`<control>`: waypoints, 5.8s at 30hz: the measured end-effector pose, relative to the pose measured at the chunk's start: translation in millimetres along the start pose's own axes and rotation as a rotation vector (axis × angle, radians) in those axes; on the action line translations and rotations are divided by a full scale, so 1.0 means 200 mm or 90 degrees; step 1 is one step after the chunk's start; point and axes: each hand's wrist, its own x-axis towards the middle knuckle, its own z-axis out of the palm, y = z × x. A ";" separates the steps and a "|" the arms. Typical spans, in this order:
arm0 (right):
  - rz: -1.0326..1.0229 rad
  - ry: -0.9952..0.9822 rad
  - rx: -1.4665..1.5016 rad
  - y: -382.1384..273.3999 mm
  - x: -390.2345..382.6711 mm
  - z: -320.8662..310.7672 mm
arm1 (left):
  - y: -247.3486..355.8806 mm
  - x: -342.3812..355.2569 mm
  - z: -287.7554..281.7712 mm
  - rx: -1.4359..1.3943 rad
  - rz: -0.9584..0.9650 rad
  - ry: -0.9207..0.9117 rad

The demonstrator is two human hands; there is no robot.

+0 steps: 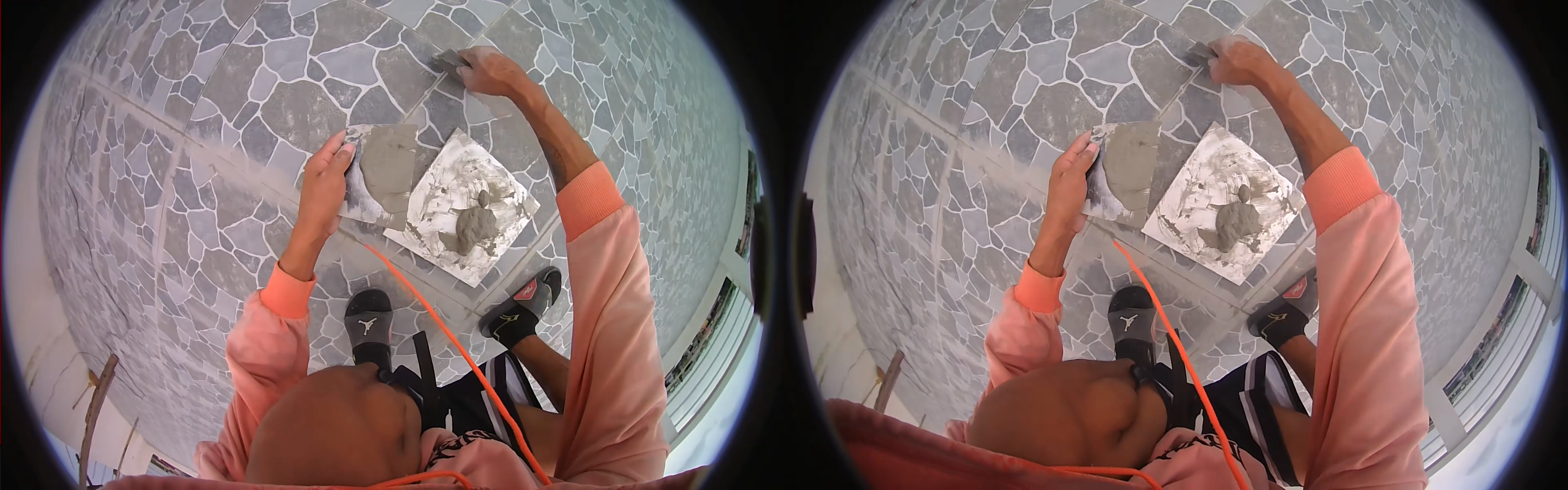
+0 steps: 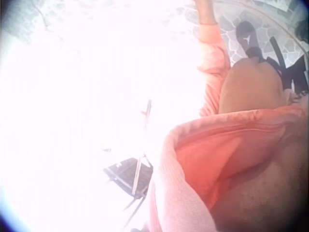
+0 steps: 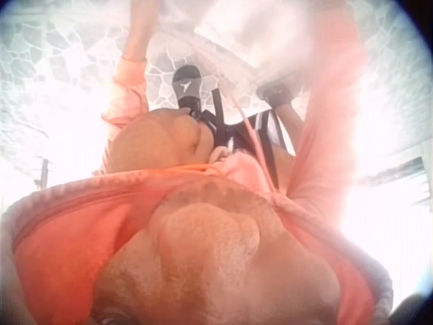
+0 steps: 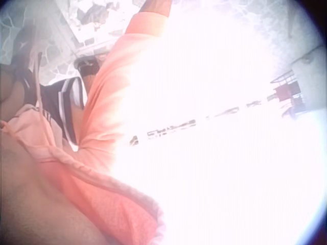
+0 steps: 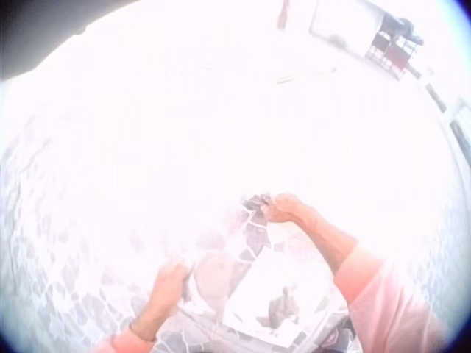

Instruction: The person applies grout to the spaces between floor tiles using a spatula.

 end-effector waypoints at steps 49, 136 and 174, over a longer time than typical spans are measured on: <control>-0.662 0.123 -0.121 -0.65 -0.77 -0.45 | -0.09 -0.37 0.00 -0.105 0.123 0.074; -0.672 -0.021 -0.352 -0.59 -0.49 0.49 | -0.14 -0.58 -0.56 -0.258 0.263 0.341; -0.122 0.212 -0.125 -0.27 -0.18 0.39 | -0.19 -0.49 -0.58 -0.271 0.244 0.273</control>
